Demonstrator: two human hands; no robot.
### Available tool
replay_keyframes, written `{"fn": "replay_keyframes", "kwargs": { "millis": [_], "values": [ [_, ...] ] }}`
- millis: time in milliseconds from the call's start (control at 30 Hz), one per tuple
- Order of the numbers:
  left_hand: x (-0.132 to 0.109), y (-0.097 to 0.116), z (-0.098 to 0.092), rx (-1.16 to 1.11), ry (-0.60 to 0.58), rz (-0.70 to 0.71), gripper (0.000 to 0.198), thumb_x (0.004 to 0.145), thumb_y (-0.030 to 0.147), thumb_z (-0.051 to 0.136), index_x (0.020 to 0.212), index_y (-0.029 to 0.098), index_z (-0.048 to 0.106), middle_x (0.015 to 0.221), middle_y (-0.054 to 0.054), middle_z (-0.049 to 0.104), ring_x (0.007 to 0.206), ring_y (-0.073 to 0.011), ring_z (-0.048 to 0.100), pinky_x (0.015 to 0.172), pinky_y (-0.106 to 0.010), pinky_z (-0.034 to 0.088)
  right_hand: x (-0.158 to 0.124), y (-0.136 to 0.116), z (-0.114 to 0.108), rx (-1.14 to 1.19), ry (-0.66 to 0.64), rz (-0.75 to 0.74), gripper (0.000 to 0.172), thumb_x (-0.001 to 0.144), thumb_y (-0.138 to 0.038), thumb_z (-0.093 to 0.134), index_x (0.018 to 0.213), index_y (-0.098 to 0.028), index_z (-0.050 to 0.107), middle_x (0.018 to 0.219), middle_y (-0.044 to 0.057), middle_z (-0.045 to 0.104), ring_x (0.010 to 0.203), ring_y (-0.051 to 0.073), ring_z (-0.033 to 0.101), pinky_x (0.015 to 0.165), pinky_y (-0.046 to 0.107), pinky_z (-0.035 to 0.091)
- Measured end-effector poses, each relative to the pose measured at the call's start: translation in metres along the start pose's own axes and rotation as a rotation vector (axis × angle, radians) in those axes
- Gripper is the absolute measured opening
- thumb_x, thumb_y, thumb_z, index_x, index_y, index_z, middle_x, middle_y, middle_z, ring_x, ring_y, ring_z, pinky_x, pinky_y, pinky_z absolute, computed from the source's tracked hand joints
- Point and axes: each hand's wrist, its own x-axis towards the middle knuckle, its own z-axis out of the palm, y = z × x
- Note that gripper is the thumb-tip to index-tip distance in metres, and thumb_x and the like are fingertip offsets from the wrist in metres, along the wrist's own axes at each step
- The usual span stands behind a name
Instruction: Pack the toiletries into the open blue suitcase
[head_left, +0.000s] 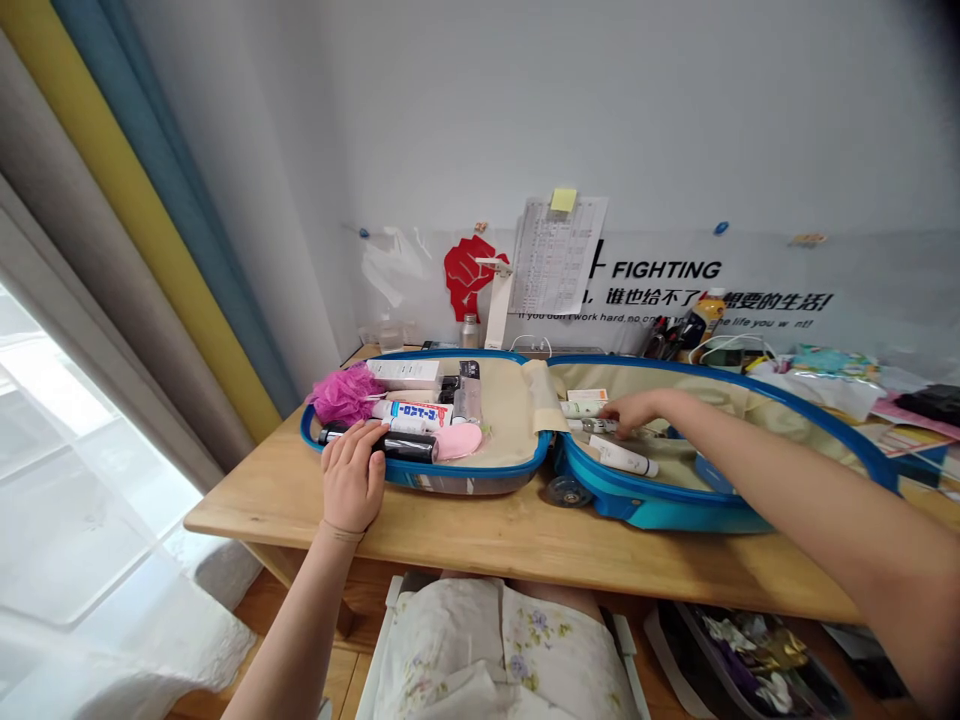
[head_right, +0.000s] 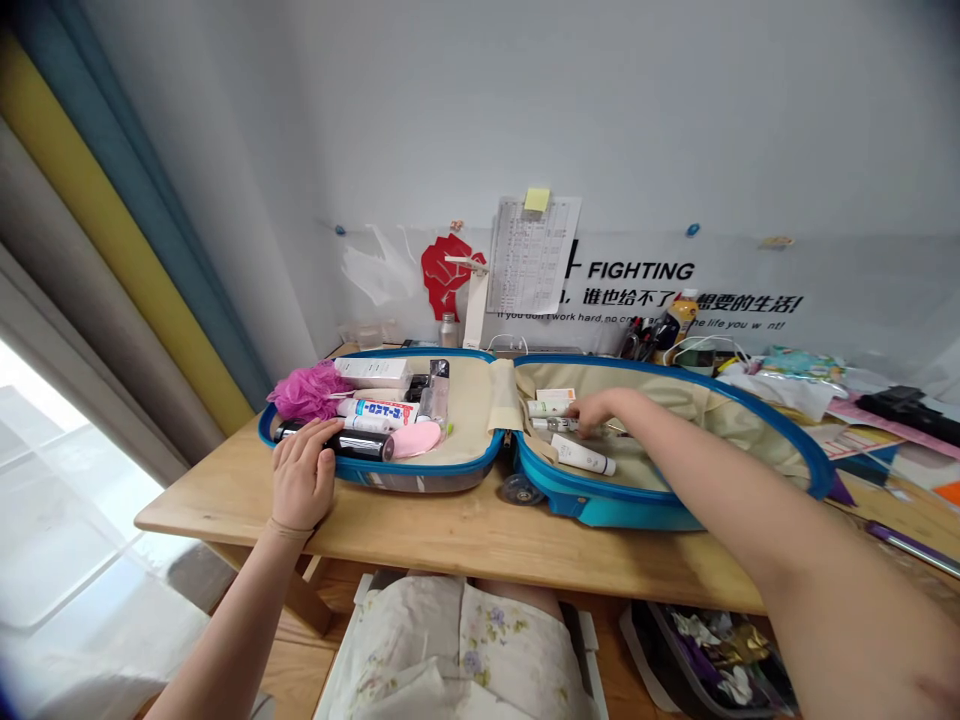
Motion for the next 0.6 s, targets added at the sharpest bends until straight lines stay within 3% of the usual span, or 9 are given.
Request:
{"fn": "replay_keyframes", "kwargs": {
  "millis": [100,200,333,433,600],
  "values": [
    [0.000,0.000,0.000,0.003,0.007,0.003,0.041,0.098,0.033,0.029,0.120,0.018,0.061,0.120,-0.011,0.066,0.118,-0.0249,0.055,0.101,-0.039,0.033,-0.003,0.001,-0.003,-0.013,-0.256,0.064,0.029,0.092,-0.036,0.056,0.113,-0.018,0.061,0.115,0.007,0.062,0.097,0.016,0.061,0.085,0.036,0.054],
    [0.000,0.001,0.000,0.004,-0.001,-0.004,0.041,0.099,0.033,0.029,0.120,0.018,0.061,0.120,-0.010,0.066,0.118,-0.0246,0.055,0.101,-0.039,0.033,-0.007,-0.002,-0.005,-0.009,-0.333,0.100,0.028,0.092,-0.036,0.056,0.111,-0.016,0.061,0.114,0.007,0.062,0.097,0.015,0.061,0.084,0.036,0.054],
    [0.001,0.002,-0.001,0.000,0.000,-0.020,0.041,0.099,0.033,0.029,0.120,0.018,0.061,0.121,-0.010,0.066,0.119,-0.0250,0.055,0.101,-0.039,0.033,-0.016,-0.006,-0.007,0.054,-0.332,0.167,0.024,0.084,-0.030,0.065,0.102,-0.016,0.061,0.088,0.003,0.064,0.075,0.013,0.060,0.067,0.029,0.050],
    [0.001,0.002,-0.001,-0.009,-0.001,-0.024,0.041,0.098,0.033,0.029,0.120,0.018,0.061,0.121,-0.010,0.066,0.118,-0.0247,0.055,0.101,-0.039,0.033,-0.028,-0.007,-0.020,0.137,-0.291,0.165,0.031,0.070,-0.029,0.074,0.096,-0.019,0.059,0.071,0.001,0.059,0.063,0.014,0.055,0.057,0.028,0.042],
    [-0.001,0.001,0.000,-0.024,-0.011,-0.035,0.040,0.098,0.033,0.030,0.121,0.019,0.060,0.122,-0.009,0.066,0.120,-0.0248,0.054,0.102,-0.040,0.032,-0.055,-0.017,-0.066,0.255,-0.150,0.034,0.040,0.070,-0.042,0.071,0.101,-0.021,0.055,0.079,0.004,0.058,0.067,0.013,0.052,0.065,0.028,0.044]
  ]
}}
